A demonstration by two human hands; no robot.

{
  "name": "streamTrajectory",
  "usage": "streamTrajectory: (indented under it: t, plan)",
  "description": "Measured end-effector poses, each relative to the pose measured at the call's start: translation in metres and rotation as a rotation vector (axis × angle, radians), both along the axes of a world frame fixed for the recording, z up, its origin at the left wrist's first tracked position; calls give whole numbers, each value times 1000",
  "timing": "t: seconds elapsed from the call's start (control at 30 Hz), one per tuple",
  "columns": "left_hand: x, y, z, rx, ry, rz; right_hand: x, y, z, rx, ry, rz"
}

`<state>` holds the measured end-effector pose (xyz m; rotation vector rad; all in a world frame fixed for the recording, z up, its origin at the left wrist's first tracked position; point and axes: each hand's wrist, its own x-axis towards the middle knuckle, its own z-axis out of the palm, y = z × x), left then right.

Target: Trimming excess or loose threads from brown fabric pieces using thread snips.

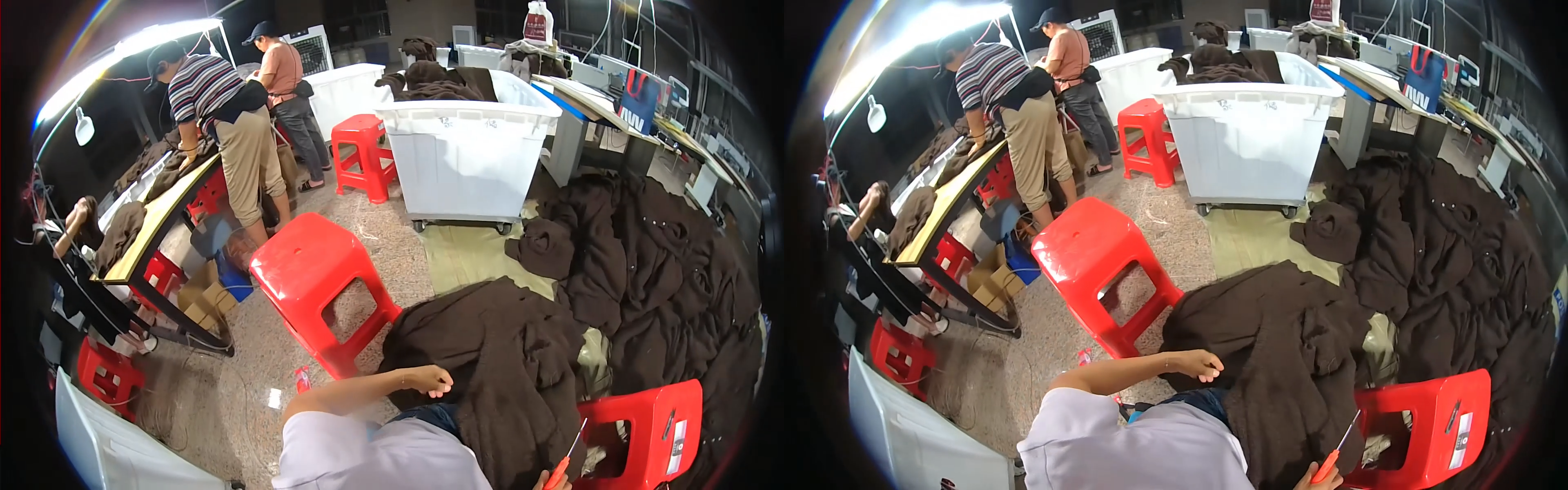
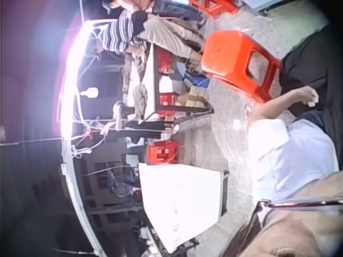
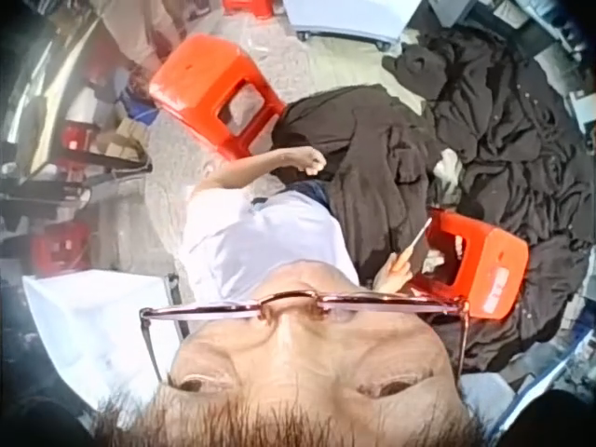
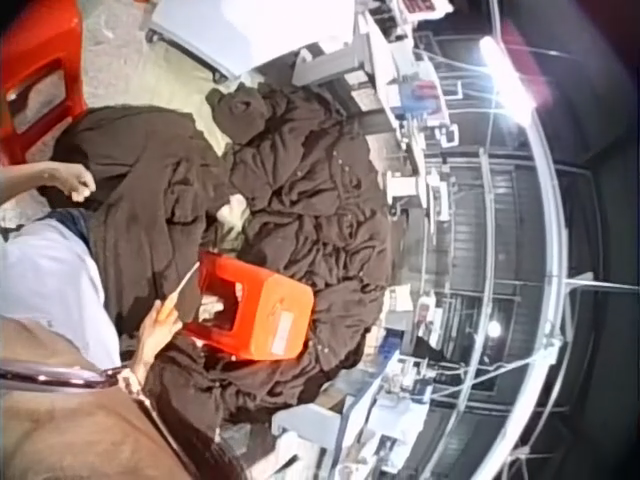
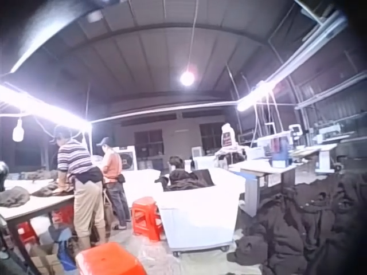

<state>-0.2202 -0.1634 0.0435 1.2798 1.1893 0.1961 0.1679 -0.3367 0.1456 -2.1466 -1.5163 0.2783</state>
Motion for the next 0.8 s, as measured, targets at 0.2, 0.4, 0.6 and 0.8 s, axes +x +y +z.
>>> streamTrajectory:
  t: [0.2,0.4,0.6,0.8]
  plan:
    - [17,-8,2,4,217,-313,-16,-8,8,-3,16,-127]
    - [99,-26,6,113,203,-270,-42,-30,14,13,275,-118]
    - [124,-6,31,-158,-510,-88,-67,-63,-48,307,649,-359]
    - [93,-28,59,292,-96,-534,-82,-74,-39,200,-158,-425]
